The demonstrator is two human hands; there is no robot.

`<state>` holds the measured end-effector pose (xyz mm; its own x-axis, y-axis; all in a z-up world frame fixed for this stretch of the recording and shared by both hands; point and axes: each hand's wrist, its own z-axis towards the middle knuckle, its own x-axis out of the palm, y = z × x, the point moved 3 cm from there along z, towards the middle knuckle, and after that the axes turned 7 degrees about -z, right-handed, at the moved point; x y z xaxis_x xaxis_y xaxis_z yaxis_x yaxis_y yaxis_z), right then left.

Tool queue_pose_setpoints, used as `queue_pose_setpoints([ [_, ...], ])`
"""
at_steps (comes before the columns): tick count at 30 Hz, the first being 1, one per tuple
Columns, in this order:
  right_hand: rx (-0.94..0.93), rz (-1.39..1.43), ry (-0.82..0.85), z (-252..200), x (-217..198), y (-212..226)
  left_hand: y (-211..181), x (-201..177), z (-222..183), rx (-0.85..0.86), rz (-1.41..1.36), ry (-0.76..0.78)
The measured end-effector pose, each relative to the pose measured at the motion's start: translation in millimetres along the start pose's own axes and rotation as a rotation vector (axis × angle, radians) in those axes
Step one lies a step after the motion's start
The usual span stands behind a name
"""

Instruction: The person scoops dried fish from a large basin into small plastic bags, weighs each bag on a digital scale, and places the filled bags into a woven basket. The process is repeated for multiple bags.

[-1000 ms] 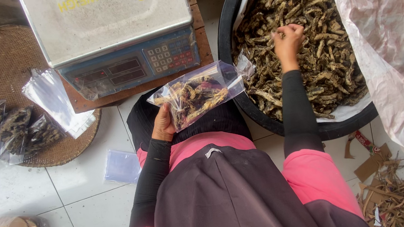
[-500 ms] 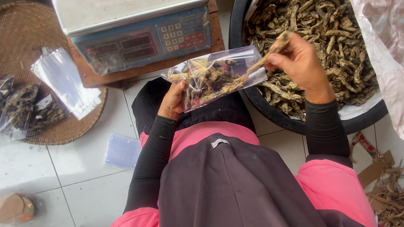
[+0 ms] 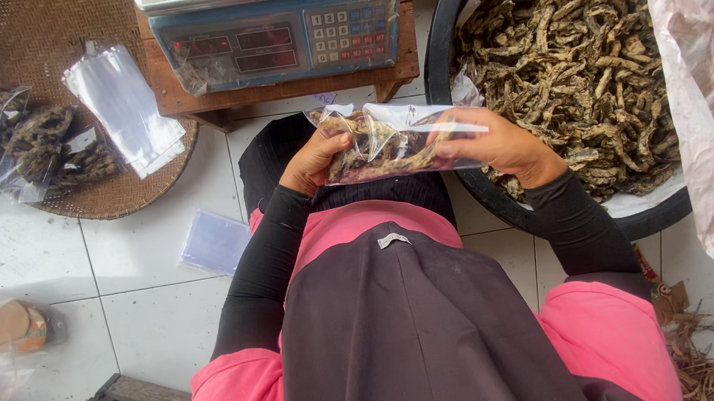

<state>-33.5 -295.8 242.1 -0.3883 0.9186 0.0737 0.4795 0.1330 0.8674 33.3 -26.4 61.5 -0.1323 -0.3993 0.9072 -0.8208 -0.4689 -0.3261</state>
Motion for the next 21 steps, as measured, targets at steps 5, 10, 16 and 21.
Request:
queue_pose_setpoints([
  [5,0.012,-0.311,0.090,6.2,17.2,9.1,3.0,2.4,0.0,-0.036,0.031,-0.004],
  [10,0.053,0.029,-0.021,-2.7,1.7,12.6,7.3,-10.9,0.3,-0.024,-0.028,-0.003],
  [16,0.008,0.104,-0.149,0.4,1.6,-6.0,11.4,-38.2,3.1,0.018,0.009,-0.055],
  [21,0.136,-0.062,-0.107,3.6,17.4,-6.3,29.6,-51.5,6.0,0.002,-0.047,-0.006],
])
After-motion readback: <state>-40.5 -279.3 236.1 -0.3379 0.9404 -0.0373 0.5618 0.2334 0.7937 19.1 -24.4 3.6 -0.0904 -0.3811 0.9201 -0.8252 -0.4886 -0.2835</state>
